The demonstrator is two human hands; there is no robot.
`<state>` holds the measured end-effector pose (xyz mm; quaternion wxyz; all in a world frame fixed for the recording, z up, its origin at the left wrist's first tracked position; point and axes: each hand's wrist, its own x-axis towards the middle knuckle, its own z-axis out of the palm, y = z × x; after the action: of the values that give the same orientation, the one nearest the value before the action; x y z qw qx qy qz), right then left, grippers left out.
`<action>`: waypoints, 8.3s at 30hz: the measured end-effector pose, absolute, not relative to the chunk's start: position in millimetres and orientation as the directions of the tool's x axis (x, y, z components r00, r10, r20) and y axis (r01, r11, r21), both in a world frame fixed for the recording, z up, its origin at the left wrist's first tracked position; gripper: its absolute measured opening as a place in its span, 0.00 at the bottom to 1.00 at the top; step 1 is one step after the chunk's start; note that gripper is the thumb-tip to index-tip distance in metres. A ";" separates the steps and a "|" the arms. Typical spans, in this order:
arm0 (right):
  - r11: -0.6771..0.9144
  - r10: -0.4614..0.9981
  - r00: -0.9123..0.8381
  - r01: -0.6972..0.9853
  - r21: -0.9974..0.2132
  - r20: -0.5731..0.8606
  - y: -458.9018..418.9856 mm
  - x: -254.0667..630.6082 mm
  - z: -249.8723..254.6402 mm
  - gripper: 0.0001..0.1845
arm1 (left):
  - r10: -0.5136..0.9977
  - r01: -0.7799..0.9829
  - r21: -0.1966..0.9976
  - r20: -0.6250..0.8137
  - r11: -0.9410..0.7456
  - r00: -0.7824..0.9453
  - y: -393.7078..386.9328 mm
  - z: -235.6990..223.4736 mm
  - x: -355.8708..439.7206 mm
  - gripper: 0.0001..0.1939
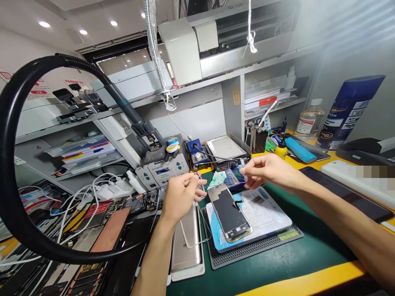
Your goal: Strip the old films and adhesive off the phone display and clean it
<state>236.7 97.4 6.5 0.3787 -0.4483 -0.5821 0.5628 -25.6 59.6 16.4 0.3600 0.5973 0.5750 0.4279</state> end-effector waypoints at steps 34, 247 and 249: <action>-0.071 0.673 -0.725 0.134 -0.988 -0.147 69.3 232.5 15.2 0.19 | 0.949 0.062 0.998 -0.040 0.021 0.312 39.2 24.2 -10.4 0.13; 0.236 0.870 -0.450 0.022 -0.972 0.201 55.2 219.3 15.3 0.10 | 0.967 0.042 0.972 0.236 -0.233 -0.096 15.9 11.3 33.0 0.12; 0.293 0.866 -0.437 0.056 -0.954 0.241 53.7 220.0 17.1 0.09 | 0.962 0.096 0.963 0.260 -0.252 -0.079 15.4 11.2 32.3 0.11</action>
<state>220.0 53.7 17.1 0.4122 -0.3338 -0.6905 0.4918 32.3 15.4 11.2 0.3862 0.5581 0.4743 0.5608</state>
